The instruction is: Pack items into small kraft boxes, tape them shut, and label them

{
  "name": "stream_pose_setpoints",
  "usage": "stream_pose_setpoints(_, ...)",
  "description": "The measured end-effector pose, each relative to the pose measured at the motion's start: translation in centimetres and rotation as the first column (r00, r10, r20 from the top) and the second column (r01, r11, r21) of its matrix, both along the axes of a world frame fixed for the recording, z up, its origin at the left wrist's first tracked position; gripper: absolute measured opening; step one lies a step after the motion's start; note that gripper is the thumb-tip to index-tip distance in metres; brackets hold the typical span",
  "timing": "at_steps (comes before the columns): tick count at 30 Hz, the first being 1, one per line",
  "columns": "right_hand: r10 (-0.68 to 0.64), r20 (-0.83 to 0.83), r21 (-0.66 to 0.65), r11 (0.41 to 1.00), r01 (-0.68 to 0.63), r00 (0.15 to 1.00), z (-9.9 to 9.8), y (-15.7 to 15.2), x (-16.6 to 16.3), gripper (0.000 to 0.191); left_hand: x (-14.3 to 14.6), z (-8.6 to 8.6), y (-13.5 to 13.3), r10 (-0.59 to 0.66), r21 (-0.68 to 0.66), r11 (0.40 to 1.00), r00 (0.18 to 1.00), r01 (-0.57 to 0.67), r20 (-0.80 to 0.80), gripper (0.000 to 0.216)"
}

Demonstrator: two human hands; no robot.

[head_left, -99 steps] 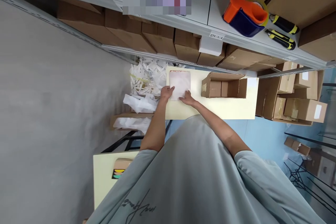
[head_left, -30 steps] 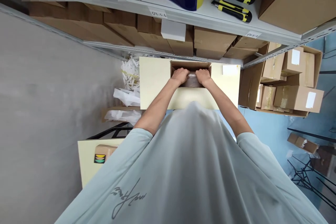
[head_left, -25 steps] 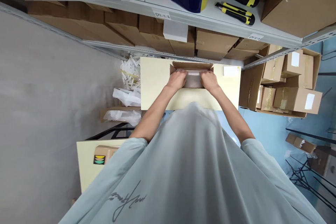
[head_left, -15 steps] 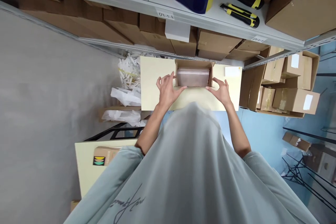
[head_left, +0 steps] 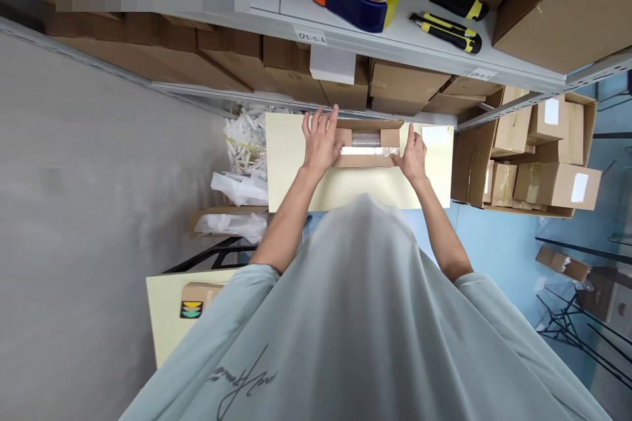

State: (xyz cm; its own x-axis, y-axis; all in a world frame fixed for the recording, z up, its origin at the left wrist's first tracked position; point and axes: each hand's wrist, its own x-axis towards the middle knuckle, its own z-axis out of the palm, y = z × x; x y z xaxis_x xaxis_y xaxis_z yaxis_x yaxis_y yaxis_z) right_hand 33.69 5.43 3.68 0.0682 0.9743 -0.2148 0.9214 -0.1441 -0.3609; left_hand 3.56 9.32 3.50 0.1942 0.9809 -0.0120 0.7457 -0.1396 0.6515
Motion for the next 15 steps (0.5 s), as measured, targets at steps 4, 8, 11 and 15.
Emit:
stream_pose_setpoints(4,0.106,0.018,-0.002,0.994,-0.106,0.994,1.6,0.0,0.0,0.074,0.4,0.6,-0.3,-0.103,-0.055,0.994,0.992,0.099,-0.069,0.036)
stream_pose_setpoints(8,0.103,-0.018,-0.041,0.994,-0.103,0.995,1.6,-0.6,-0.2,0.033,0.7,-0.8,-2.5,0.081,-0.140,0.986,0.996,-0.087,-0.047,0.027)
stream_pose_setpoints(11,-0.050,-0.162,-0.038,0.998,0.044,0.986,0.6,-0.7,-0.6,0.027,0.9,-1.7,-3.4,0.214,-0.257,0.942,0.976,-0.215,-0.034,0.026)
stream_pose_setpoints(15,-0.275,-0.318,-0.182,0.957,0.227,0.907,-0.1,0.1,-1.0,0.022,1.1,-2.0,-3.1,0.302,-0.357,0.886,0.952,-0.296,-0.039,0.020)
